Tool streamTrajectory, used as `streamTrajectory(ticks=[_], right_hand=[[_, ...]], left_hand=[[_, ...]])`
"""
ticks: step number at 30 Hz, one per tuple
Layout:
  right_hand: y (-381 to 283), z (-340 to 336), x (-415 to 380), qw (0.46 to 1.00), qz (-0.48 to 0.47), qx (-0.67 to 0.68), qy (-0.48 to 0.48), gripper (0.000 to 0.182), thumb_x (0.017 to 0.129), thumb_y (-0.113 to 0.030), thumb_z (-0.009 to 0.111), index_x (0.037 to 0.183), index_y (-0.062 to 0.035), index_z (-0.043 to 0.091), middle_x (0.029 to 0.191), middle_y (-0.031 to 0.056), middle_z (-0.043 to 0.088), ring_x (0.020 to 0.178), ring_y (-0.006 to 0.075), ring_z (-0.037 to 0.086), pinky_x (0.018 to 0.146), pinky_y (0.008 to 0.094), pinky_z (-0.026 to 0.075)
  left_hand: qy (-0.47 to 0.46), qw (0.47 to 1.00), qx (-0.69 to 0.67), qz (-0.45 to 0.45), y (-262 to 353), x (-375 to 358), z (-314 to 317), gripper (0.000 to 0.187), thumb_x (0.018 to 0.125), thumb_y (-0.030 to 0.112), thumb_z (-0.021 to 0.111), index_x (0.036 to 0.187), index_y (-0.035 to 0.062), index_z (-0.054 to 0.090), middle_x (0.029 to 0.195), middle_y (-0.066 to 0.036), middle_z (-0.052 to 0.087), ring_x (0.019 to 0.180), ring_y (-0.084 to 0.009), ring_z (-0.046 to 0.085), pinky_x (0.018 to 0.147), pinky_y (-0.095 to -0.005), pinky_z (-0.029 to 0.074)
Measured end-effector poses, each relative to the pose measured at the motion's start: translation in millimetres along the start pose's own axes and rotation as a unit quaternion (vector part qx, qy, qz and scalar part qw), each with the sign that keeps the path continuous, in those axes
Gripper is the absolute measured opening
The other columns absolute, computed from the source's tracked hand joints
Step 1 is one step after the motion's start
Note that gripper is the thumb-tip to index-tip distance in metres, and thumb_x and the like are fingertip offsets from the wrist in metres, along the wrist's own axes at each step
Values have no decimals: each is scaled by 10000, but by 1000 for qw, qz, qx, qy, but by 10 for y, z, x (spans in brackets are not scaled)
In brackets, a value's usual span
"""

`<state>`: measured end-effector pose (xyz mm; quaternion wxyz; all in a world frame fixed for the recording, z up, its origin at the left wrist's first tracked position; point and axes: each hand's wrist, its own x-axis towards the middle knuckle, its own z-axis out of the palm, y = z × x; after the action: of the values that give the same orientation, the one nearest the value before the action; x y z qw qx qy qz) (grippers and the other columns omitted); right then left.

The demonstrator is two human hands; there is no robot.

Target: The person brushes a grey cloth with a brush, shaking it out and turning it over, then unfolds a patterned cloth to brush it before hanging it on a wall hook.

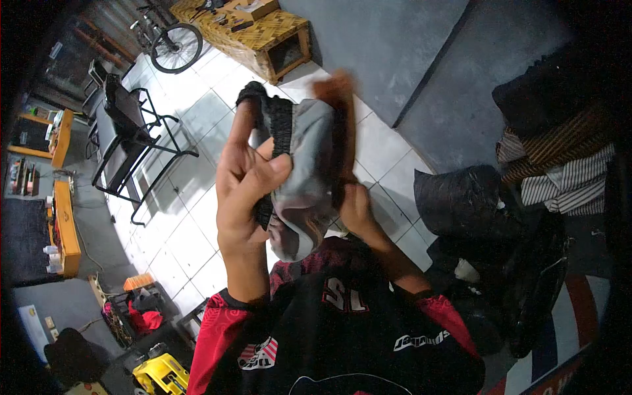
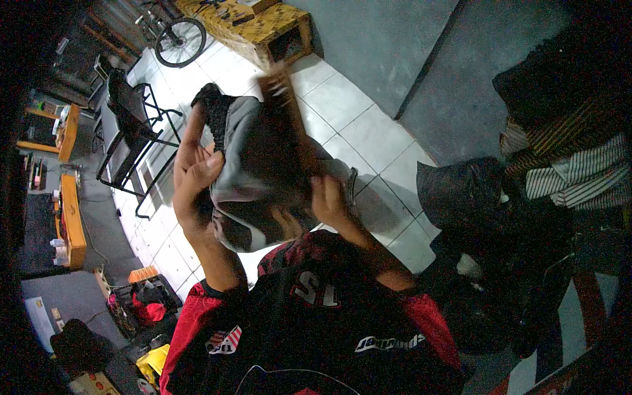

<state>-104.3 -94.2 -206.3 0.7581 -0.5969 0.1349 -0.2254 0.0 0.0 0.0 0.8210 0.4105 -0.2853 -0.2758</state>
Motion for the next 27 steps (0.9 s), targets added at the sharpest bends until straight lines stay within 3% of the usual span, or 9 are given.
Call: streamTrajectory(ticks=[2, 5, 8, 13, 15, 16, 19, 22, 27], right_hand=[[513, -22, 40, 923, -237, -302, 3, 428, 880, -278, 403, 1259, -90, 344, 1173, 183, 474, 1030, 325, 498, 872, 398, 391], [1207, -622, -296, 868, 105, -461, -155, 421, 875, -255, 391, 1259, -89, 346, 1115, 184, 506, 952, 344, 532, 818, 401, 426], [1263, -1033, -684, 789, 168, -523, -276, 415, 862, -240, 412, 1247, -92, 359, 1114, 176, 500, 934, 330, 537, 791, 404, 444], [1735, -1523, -1013, 672, 482, -539, -158, 343, 833, -239, 431, 1153, -122, 470, 1041, 211, 529, 812, 380, 571, 702, 431, 468], [1441, -1474, -861, 779, 354, -512, -69, 301, 857, -246, 414, 1108, -90, 471, 861, 177, 549, 719, 345, 568, 620, 417, 462], [1193, -1395, -740, 822, 284, -492, -29, 278, 872, -250, 400, 1070, -72, 478, 761, 154, 550, 655, 316, 563, 569, 401, 456], [133, -930, -259, 970, 210, -103, 69, 287, 921, -284, 336, 878, -41, 482, 510, 20, 410, 419, 132, 412, 389, 291, 343], [-602, -449, -148, 993, 52, 102, -16, 318, 923, -293, 335, 809, -29, 470, 527, -28, 360, 445, 56, 341, 398, 219, 293], [-231, -346, -182, 981, 90, -170, -30, 292, 885, -259, 441, 971, 6, 528, 617, 62, 498, 554, 104, 458, 513, 247, 385]], left_hand=[[26, 1000, 11, 12, 19, -12, 66, 683, 682, -23, 521, 1279, -96, 199, 1185, -201, 421, 969, -203, 530, 781, -223, 438], [142, 988, 9, 59, 77, -46, 204, 639, 686, 12, 511, 1257, -108, 249, 1109, -200, 474, 882, -179, 549, 762, -248, 458], [178, 981, -9, 75, 145, -41, 102, 601, 713, 64, 469, 1250, -112, 265, 1067, -194, 496, 867, -205, 557, 813, -281, 440], [101, 989, 17, 106, 88, -125, -107, 644, 686, 54, 499, 1254, -114, 248, 1144, -218, 451, 968, -249, 536, 873, -321, 414], [142, 975, 165, 40, 53, -91, -290, 662, 671, 40, 507, 1253, -120, 237, 1169, -229, 432, 996, -264, 526, 880, -333, 414], [116, 991, 62, 18, 33, -151, -225, 649, 660, 32, 498, 1240, -128, 257, 1173, -239, 425, 1001, -264, 524, 875, -330, 417], [116, 986, 4, -119, 9, -200, -135, 618, 640, 17, 477, 1210, -143, 300, 1168, -248, 427, 974, -256, 540, 855, -313, 423], [82, 977, -91, -174, -125, -208, -88, 585, 633, -38, 440, 1193, -155, 320, 1051, -236, 510, 844, -212, 572, 780, -252, 430], [92, 995, 21, -37, -138, -295, -66, 572, 628, 101, 437, 1129, -172, 399, 1027, -229, 529, 886, -218, 539, 806, -234, 401]])
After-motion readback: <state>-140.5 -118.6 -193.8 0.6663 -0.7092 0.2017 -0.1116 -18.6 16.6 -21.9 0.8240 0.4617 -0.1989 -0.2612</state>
